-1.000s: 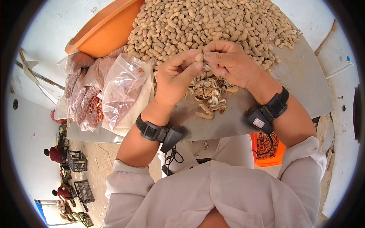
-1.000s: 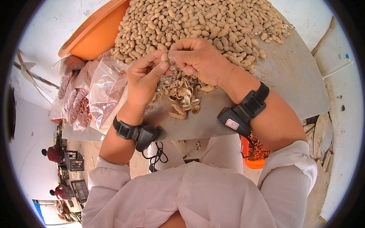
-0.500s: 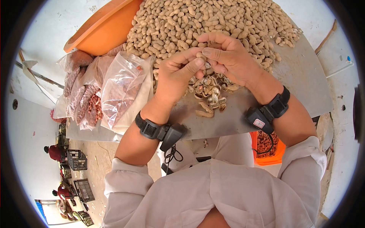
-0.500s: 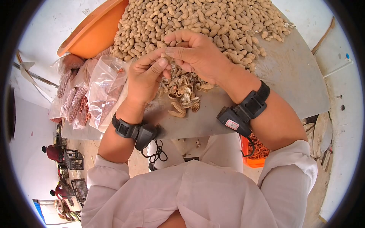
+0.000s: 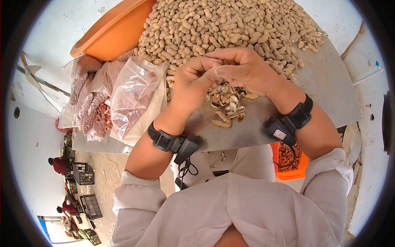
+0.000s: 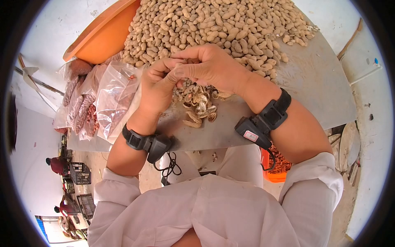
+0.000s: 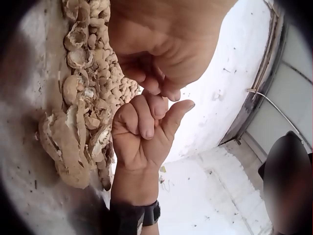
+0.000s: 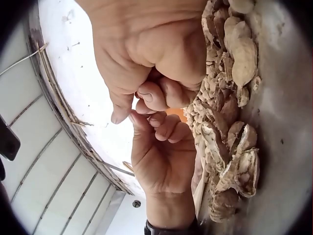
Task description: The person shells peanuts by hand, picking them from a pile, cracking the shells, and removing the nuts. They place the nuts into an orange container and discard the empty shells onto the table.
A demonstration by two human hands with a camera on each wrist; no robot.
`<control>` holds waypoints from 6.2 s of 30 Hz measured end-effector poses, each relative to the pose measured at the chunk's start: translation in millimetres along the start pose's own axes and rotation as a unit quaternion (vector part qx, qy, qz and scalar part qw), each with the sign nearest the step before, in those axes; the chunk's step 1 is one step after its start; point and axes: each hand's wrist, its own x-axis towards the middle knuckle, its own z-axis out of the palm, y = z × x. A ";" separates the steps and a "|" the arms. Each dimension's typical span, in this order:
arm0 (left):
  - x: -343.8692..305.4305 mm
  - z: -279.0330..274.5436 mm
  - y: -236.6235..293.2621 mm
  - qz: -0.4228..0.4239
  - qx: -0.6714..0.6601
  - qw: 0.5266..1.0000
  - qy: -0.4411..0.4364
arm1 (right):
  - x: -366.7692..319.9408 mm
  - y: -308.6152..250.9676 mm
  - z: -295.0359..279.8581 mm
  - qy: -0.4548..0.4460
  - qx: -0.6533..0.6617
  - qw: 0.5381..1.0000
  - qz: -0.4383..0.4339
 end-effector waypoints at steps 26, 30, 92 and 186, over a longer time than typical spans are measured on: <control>-0.3 5.6 5.4 0.090 0.008 0.996 0.001 | -2.0 0.1 12.7 0.041 0.214 0.976 0.001; -0.5 2.0 2.5 0.102 0.073 0.992 0.015 | 0.6 6.4 5.4 0.022 0.261 0.965 0.009; -0.4 9.7 2.2 -0.035 -0.119 0.992 0.018 | -1.3 0.7 17.6 0.110 -0.030 0.992 -0.060; 7.9 9.3 7.6 0.177 0.261 0.945 0.086 | 1.2 15.0 9.4 0.123 0.303 0.945 0.033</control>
